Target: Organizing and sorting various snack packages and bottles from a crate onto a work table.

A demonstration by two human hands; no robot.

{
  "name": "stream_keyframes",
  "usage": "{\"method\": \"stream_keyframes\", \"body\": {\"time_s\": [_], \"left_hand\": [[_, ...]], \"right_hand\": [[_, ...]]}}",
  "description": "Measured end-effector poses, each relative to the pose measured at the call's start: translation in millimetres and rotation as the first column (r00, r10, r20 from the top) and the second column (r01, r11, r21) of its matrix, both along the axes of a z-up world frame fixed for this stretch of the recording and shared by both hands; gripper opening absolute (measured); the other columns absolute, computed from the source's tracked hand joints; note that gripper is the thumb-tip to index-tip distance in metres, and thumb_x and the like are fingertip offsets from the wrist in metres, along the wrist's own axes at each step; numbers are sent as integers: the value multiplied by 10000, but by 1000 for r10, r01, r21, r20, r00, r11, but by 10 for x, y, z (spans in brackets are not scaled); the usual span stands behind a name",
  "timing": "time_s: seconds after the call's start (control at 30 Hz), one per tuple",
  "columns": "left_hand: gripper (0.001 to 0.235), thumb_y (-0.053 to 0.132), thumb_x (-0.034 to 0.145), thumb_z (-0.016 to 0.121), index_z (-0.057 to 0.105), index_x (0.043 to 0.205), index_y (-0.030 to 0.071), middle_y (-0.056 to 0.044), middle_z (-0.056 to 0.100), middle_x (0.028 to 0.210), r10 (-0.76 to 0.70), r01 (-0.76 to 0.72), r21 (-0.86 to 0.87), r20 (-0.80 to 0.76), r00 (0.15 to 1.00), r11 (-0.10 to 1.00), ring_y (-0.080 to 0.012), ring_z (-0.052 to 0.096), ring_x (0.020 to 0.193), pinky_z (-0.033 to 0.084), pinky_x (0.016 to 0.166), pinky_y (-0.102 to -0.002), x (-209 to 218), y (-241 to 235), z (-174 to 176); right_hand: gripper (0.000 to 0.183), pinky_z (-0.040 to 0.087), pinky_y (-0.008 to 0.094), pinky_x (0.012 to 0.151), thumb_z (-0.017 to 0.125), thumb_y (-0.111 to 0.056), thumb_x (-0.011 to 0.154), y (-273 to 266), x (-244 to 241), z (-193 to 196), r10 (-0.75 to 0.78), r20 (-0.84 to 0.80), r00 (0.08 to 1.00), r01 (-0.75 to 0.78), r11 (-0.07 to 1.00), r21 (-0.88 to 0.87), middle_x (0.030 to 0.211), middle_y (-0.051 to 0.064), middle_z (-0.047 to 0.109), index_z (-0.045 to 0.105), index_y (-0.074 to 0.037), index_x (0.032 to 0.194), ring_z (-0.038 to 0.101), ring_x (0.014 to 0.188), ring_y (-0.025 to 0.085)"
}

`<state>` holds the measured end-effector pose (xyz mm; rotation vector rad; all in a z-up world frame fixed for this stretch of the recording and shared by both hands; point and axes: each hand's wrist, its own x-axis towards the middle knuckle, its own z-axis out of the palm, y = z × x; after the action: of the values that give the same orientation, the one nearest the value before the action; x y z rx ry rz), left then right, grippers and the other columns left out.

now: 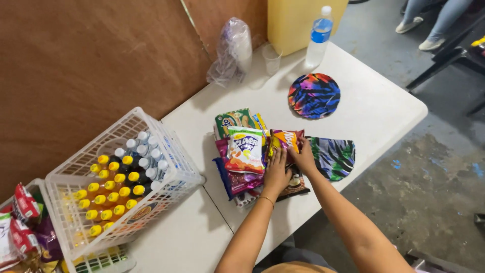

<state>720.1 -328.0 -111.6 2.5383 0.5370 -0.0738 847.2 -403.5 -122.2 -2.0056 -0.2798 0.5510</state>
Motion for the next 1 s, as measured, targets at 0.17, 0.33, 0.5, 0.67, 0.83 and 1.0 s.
{"method": "stream_keyframes", "body": {"time_s": [0.17,0.33,0.5,0.67,0.83,1.0], "left_hand": [[891,253,874,612,164,1636,150,-141,139,1705,-49,50,9,-98,994,999,-313,177,1562,304,1204,-549,13,32,-146],[853,255,882,587,197,1629,123,-142,163,1701,-49,54,24,-162,986,998,-305,170,1568,346,1183,-526,62,64,-86],[769,245,887,608,319,1587,108,-139,174,1702,-54,45,-132,-65,996,990,-318,200,1561,366,1182,-521,40,156,-108],[394,74,856,574,607,1247,95,-141,571,1330,17,5,-136,164,986,991,-362,592,1251,536,1010,-450,-126,262,-85],[280,-10,776,652,608,1050,27,-139,496,1233,210,-188,-170,118,971,967,-406,600,1178,583,950,-477,-391,468,296],[592,144,853,696,543,1424,182,-104,552,1274,491,-454,-200,216,844,868,-381,645,1165,588,938,-510,-963,915,661]], "right_hand": [[713,504,519,1033,754,-380,894,-4,47,-342,39,18,999,-37,997,-65,1323,272,582,427,-101,1463,623,1204,440],[718,531,499,991,763,-355,881,39,80,-463,34,54,998,-32,998,-48,1252,249,623,414,-105,1456,650,1159,438],[697,507,530,1031,813,-327,818,91,90,-550,-30,238,971,62,990,-128,1241,215,583,486,-96,1389,607,1210,444],[771,316,581,1162,836,-221,791,387,29,-229,-113,559,822,77,993,87,1366,285,405,443,-35,1429,378,1390,509],[753,325,516,1175,813,-192,828,930,-431,562,-131,610,782,-19,972,233,1429,247,380,417,-92,1460,366,1420,453],[738,373,535,1150,744,-72,852,1401,-1224,1425,-28,580,814,-231,901,367,1440,258,376,376,-77,1492,373,1410,472]]}}
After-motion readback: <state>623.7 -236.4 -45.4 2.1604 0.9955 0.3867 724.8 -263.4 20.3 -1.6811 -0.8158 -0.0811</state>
